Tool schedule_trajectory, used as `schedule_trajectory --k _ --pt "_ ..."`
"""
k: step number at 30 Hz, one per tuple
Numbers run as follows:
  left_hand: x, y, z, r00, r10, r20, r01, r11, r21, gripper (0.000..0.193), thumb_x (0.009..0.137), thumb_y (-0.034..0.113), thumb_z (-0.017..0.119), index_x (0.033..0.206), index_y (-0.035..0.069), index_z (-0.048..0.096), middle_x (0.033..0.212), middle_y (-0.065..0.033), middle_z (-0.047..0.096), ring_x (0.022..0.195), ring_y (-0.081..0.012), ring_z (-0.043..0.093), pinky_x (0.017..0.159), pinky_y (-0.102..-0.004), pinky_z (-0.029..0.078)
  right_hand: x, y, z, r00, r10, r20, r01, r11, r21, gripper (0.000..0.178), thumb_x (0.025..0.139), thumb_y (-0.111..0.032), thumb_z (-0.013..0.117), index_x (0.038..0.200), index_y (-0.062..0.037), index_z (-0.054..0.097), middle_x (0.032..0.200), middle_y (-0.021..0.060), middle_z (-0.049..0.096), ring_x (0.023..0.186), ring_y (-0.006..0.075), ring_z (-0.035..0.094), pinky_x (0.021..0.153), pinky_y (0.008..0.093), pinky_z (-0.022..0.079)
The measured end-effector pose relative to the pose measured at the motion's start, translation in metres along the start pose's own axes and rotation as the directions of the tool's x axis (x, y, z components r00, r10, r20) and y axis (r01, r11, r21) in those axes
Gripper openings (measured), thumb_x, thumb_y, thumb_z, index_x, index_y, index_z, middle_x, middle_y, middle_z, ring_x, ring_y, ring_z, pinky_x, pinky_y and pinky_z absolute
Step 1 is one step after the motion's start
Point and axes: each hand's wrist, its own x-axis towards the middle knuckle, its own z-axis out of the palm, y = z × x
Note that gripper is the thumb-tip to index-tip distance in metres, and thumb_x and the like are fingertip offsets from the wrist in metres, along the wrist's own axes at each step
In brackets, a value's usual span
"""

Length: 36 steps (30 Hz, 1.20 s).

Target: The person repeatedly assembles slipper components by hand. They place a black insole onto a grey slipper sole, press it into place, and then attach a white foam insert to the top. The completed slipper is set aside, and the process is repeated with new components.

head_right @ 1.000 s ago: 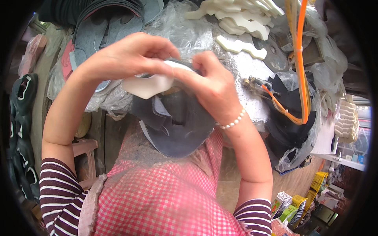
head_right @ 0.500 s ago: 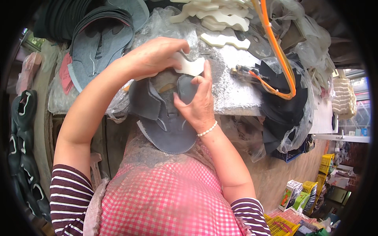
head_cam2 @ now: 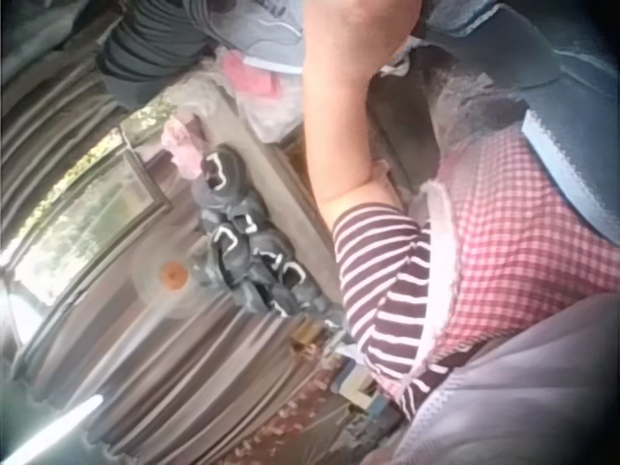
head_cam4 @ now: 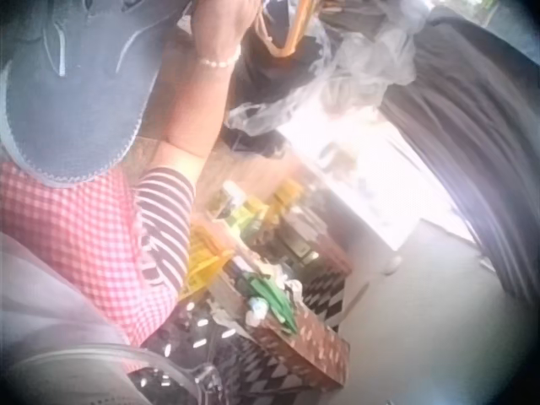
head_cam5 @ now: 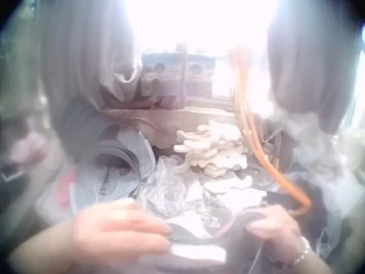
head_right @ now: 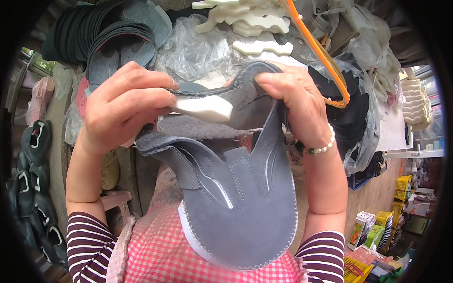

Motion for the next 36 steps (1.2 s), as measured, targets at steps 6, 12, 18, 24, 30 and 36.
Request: schedule_trajectory --k 6,12,18,24,30,36 --pt "0.011 0.007 0.016 0.981 -0.181 0.062 0.184 0.982 -0.051 0.034 0.064 0.001 0.074 0.095 0.002 0.06 0.092 -0.0112 0.063 0.074 -0.0265 0.06 0.065 -0.0356 0.049 0.008 -0.025 0.009 0.998 -0.053 0.041 0.05 0.997 0.054 0.024 0.088 -0.014 0.051 0.073 0.0042 0.054 0.068 0.0011 0.05 0.065 0.007 0.043 0.059 0.0236 0.035" --pt "0.023 0.006 0.03 0.985 -0.084 0.148 0.083 0.997 0.012 0.026 0.068 0.005 0.071 0.09 0.004 0.057 0.075 -0.009 0.057 0.064 -0.0265 0.06 0.053 -0.0341 0.048 0.016 -0.022 0.006 0.993 -0.006 0.116 0.004 1.0 0.019 0.026 0.089 -0.014 0.049 0.069 0.0024 0.05 0.061 -0.002 0.047 0.06 0.0063 0.04 0.055 0.0257 0.035" --pt "0.019 -0.004 0.039 0.98 -0.159 0.116 0.15 0.985 0.083 0.023 0.068 0.004 0.071 0.083 0.002 0.054 0.07 -0.0106 0.053 0.06 -0.0286 0.055 0.053 -0.0353 0.045 0.029 -0.016 0.008 0.958 -0.1 0.27 0.143 0.979 -0.145 0.023 0.089 -0.014 0.048 0.078 0.0035 0.057 0.06 0.0069 0.052 0.058 0.0098 0.045 0.057 0.0265 0.04" --pt "-0.005 -0.043 0.051 0.754 -0.647 0.112 0.651 0.759 0.006 0.019 0.079 0.005 0.063 0.083 0.001 0.045 0.071 -0.0117 0.053 0.062 -0.0241 0.048 0.06 -0.0359 0.043 0.069 0.044 0.034 0.713 -0.511 0.479 0.699 0.462 -0.546 0.04 0.076 -0.013 0.067 0.114 -0.0049 0.057 0.107 0.0148 0.063 0.1 0.0283 0.06 0.085 0.0381 0.047" --pt "-0.074 -0.029 0.033 0.946 -0.086 0.314 0.022 0.979 0.201 0.038 0.071 0.005 0.064 0.109 0.005 0.057 0.112 -0.0121 0.059 0.108 -0.0278 0.057 0.095 -0.0424 0.046 0.024 0.06 0.037 0.829 -0.543 0.138 0.513 0.637 -0.576 0.055 0.066 -0.011 0.078 0.116 -0.0053 0.057 0.112 0.0167 0.058 0.104 0.0347 0.058 0.084 0.0369 0.051" --pt "-0.067 -0.035 0.049 0.96 0.108 0.258 -0.137 0.985 0.1 0.03 0.069 0.016 0.068 0.094 0.001 0.059 0.093 -0.0109 0.06 0.094 -0.0277 0.06 0.095 -0.0443 0.047 -0.007 0.062 0.089 0.953 -0.171 0.25 0.288 0.766 -0.575 0.06 0.056 -0.027 0.085 0.1 -0.0002 0.052 0.092 0.015 0.053 0.09 0.0349 0.053 0.078 0.0416 0.043"
